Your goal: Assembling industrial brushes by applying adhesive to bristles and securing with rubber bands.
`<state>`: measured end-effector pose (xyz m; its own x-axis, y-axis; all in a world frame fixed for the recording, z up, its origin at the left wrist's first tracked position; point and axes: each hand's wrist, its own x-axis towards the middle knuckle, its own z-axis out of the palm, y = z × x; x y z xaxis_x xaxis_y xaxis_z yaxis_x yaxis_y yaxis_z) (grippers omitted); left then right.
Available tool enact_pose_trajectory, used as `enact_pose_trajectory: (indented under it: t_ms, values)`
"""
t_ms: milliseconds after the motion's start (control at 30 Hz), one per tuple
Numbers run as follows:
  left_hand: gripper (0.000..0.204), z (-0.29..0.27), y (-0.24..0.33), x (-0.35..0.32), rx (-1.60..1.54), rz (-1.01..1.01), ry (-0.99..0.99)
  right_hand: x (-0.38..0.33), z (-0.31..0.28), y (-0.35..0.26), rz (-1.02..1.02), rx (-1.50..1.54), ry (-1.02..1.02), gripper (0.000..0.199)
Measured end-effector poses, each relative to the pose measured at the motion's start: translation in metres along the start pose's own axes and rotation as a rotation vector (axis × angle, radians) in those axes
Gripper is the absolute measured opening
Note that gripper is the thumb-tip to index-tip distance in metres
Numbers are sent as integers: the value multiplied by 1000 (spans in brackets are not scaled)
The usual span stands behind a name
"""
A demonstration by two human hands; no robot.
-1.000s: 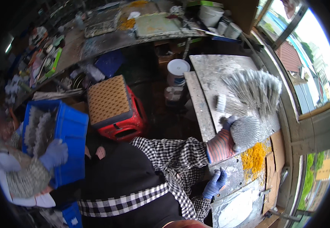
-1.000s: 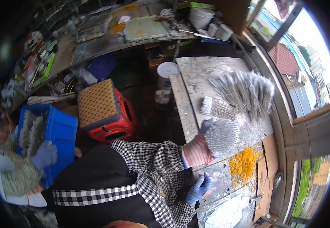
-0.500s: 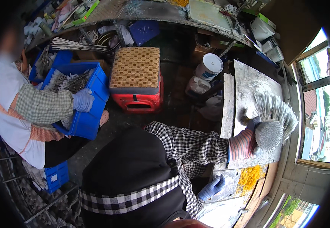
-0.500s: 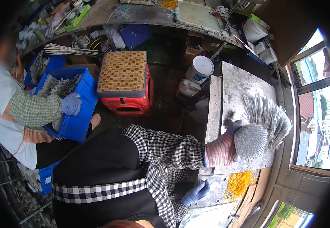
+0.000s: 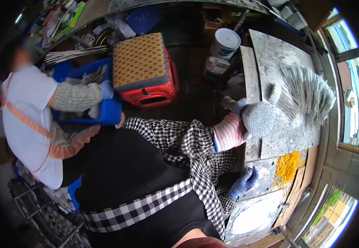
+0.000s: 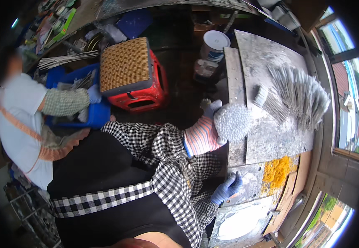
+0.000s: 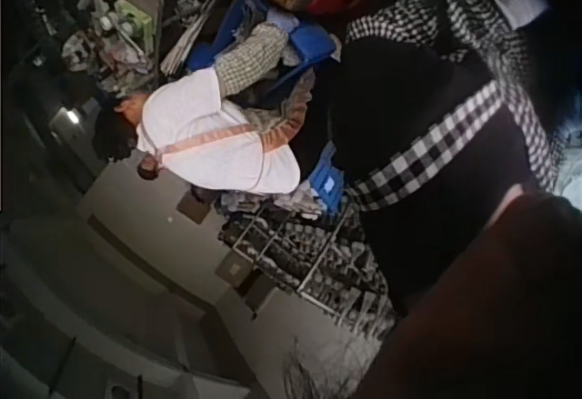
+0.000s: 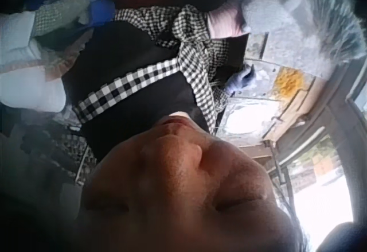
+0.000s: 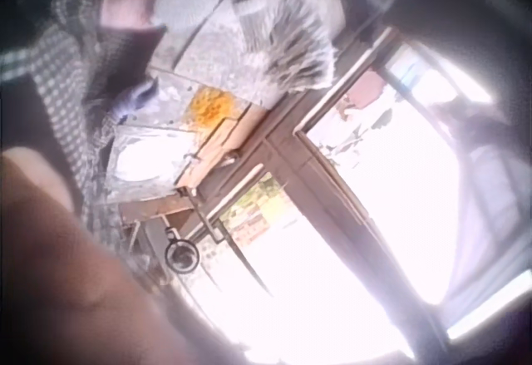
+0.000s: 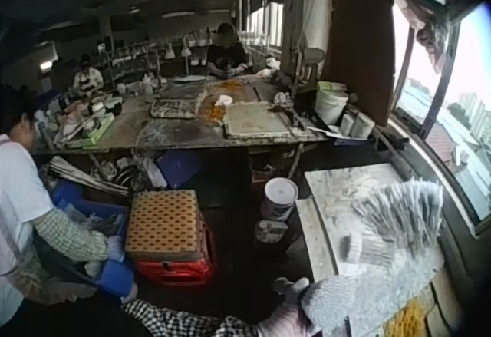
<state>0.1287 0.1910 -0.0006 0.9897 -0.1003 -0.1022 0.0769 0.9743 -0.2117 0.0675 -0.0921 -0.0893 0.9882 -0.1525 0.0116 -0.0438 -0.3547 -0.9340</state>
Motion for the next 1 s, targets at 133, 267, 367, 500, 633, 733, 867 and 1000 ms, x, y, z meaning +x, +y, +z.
enact_pose_trajectory:
  t_ms: [133,267,367,500,633,733,867,1000]
  values:
    - [62,-14,-1,-21,-113,-18,9,1,0,-6,-16,-61,-25,26]
    - [63,-16,7,-30,-147,-14,61,2,-1,-11,-53,-94,-38,29]
    - [62,-18,18,-30,-164,15,9,3,-2,-13,-69,-141,-38,30]
    - [56,-24,31,-26,-164,47,-67,3,-3,-15,-50,-166,-44,30]
    - [51,-27,37,-31,-171,30,-33,1,-2,-16,-49,-122,-38,30]
    - [52,-21,39,-35,-194,13,-25,1,-2,-14,-81,-157,-29,30]
    - [52,-2,38,-33,-142,34,2,3,-2,-3,-72,-86,-38,30]
    - [52,14,30,-31,8,186,142,4,-1,4,-141,-152,-15,27]
